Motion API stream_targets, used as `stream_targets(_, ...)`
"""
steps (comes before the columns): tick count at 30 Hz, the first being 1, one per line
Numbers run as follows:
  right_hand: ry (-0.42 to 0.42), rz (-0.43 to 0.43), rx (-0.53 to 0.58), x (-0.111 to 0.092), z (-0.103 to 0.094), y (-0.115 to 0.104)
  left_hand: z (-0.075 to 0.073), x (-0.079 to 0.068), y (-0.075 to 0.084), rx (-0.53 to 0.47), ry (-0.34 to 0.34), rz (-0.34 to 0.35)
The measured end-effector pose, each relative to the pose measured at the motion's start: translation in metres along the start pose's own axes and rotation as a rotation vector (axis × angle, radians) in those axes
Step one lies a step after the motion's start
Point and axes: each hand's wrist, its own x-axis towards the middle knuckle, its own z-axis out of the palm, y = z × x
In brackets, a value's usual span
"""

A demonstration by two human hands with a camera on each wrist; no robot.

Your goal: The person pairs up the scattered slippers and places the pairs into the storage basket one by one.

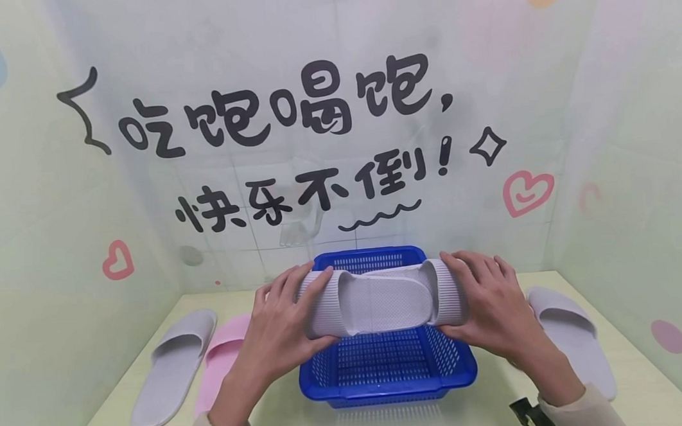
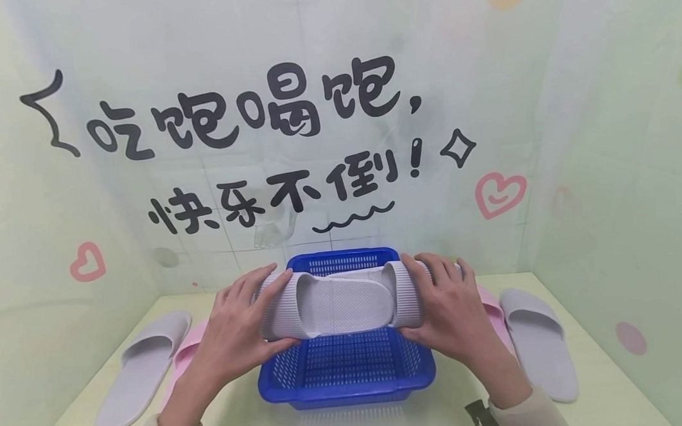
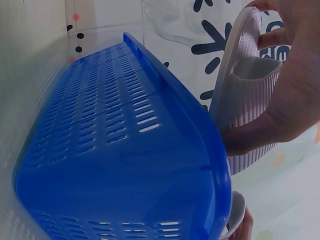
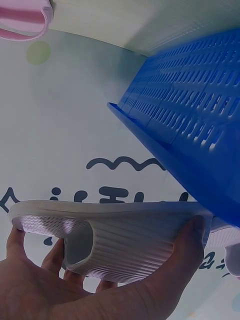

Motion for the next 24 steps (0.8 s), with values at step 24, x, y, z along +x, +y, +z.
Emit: stream_targets(24,-0.002,-0.015,-0.006,0.0028,0.0001,0.0016,0.0009,0.0015,0.0012,-0.004,-0.006,-0.010)
